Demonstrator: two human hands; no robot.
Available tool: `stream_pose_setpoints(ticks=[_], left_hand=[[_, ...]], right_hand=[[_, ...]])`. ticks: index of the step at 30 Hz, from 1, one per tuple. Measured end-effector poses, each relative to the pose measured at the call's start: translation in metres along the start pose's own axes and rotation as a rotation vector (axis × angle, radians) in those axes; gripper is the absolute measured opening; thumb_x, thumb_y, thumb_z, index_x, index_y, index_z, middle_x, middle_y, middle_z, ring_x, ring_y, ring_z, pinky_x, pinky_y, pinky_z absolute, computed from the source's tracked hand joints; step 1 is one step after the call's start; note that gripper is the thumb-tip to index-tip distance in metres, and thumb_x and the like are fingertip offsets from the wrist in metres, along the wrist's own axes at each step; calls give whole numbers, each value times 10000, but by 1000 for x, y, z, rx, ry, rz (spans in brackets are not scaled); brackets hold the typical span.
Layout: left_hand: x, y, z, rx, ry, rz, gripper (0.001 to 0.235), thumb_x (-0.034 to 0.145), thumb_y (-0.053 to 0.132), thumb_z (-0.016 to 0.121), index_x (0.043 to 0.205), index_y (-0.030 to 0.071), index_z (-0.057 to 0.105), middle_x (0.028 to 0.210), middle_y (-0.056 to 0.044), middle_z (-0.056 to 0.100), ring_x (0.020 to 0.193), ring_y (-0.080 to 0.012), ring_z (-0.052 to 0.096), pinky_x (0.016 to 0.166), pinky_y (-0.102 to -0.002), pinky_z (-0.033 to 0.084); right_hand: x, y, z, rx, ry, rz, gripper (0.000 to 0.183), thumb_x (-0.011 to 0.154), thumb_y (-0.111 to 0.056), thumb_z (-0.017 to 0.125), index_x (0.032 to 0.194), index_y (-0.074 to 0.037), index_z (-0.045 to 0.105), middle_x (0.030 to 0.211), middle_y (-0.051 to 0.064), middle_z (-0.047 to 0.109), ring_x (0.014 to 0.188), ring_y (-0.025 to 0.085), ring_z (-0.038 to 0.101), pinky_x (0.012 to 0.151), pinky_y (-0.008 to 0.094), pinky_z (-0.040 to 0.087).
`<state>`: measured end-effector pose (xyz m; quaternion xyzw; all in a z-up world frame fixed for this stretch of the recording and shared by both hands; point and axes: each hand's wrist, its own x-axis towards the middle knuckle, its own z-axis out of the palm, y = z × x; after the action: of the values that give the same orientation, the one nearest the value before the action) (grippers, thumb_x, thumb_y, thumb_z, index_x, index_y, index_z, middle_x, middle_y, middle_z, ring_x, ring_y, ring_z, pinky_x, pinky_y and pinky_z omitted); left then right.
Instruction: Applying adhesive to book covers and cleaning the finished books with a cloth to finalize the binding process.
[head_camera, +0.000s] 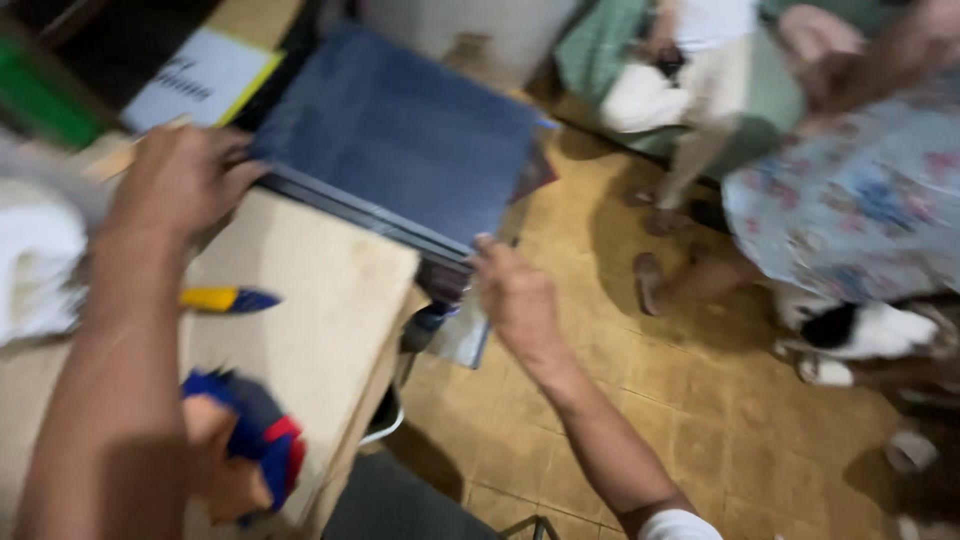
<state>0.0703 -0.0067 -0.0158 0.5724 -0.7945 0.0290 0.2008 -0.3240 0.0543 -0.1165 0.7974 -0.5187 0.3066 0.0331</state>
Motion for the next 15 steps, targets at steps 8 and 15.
stream_pose_setpoints(ticks=[8,15], left_hand=[[-13,62,3,784,-321,-250,224,894,167,532,992,202,730,1043,29,764,1047,-126,768,1156,-273,412],[-86,153,-37,863,33,-20,521,912,519,581,1342,226,609,1285,68,674,1236,-120,671,1095,-327,513]], right_hand=[[2,-17,-14,-45,98,-129,328,1024,-135,625,1332,-25,604,920,112,675,809,306,685,516,458,455],[6,-32,-48,11,6,-16,400,1028,-252,538,1382,-69,575,1003,124,667,788,363,692,615,497,506]])
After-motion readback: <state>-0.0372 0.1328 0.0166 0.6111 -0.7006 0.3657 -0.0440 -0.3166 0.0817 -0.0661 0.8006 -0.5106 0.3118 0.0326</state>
